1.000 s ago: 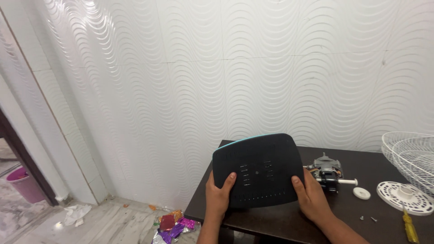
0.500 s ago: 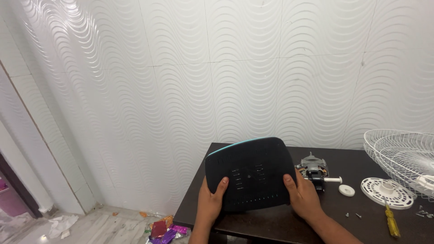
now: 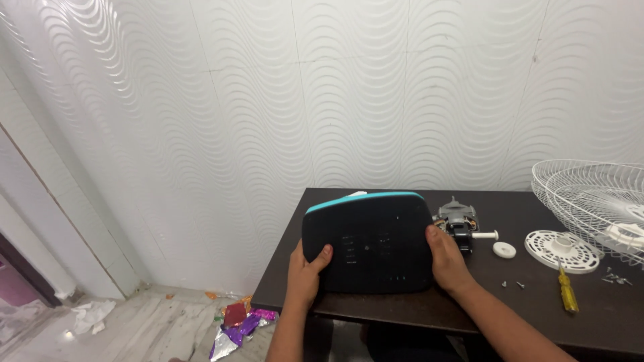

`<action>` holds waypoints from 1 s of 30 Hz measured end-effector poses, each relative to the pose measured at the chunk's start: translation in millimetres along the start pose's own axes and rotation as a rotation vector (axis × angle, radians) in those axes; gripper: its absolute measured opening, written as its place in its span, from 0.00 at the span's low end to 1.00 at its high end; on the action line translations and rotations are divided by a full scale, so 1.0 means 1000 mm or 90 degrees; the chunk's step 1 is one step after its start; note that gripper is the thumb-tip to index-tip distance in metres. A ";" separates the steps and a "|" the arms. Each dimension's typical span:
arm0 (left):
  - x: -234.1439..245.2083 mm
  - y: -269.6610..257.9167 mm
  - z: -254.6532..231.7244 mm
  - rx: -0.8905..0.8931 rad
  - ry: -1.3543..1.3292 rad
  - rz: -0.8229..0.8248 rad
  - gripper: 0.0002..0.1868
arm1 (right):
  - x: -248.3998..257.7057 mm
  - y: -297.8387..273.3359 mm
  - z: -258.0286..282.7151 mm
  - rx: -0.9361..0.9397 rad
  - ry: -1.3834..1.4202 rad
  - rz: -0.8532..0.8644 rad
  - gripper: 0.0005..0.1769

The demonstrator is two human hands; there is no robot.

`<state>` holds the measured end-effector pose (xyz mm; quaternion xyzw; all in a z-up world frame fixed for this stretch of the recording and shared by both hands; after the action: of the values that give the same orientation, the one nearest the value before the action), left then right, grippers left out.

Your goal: The person assembles an electric fan by securing the motor to the base with a screwdriver, attaching the fan cage, and installing a small white cap on the motor shaft. The person uses a screwdriver to fasten screws into the base and aligns components for reassembly.

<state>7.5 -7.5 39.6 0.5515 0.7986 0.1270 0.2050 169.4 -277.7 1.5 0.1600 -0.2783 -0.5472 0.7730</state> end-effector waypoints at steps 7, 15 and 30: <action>-0.006 -0.002 -0.007 0.023 0.253 -0.103 0.31 | 0.002 0.001 0.018 -0.040 -0.010 -0.037 0.39; 0.015 -0.003 0.000 0.019 0.159 -0.227 0.31 | -0.035 -0.012 0.048 -0.168 -0.137 0.248 0.30; 0.000 -0.003 0.011 0.155 0.063 0.022 0.34 | -0.013 -0.003 0.042 -0.125 0.123 0.060 0.46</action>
<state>10.4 -8.3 28.7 0.5792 0.8075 0.0595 0.0944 138.3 -264.0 29.4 0.1220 -0.1552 -0.5169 0.8330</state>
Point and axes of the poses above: each hand's wrist, its own y-axis towards the middle knuckle, its own x-axis out of the back of the hand, z = x × y, the point moved 5 cm from there along y, towards the middle knuckle, and after that the axes turned 2 degrees about z, right-handed, at the moved point
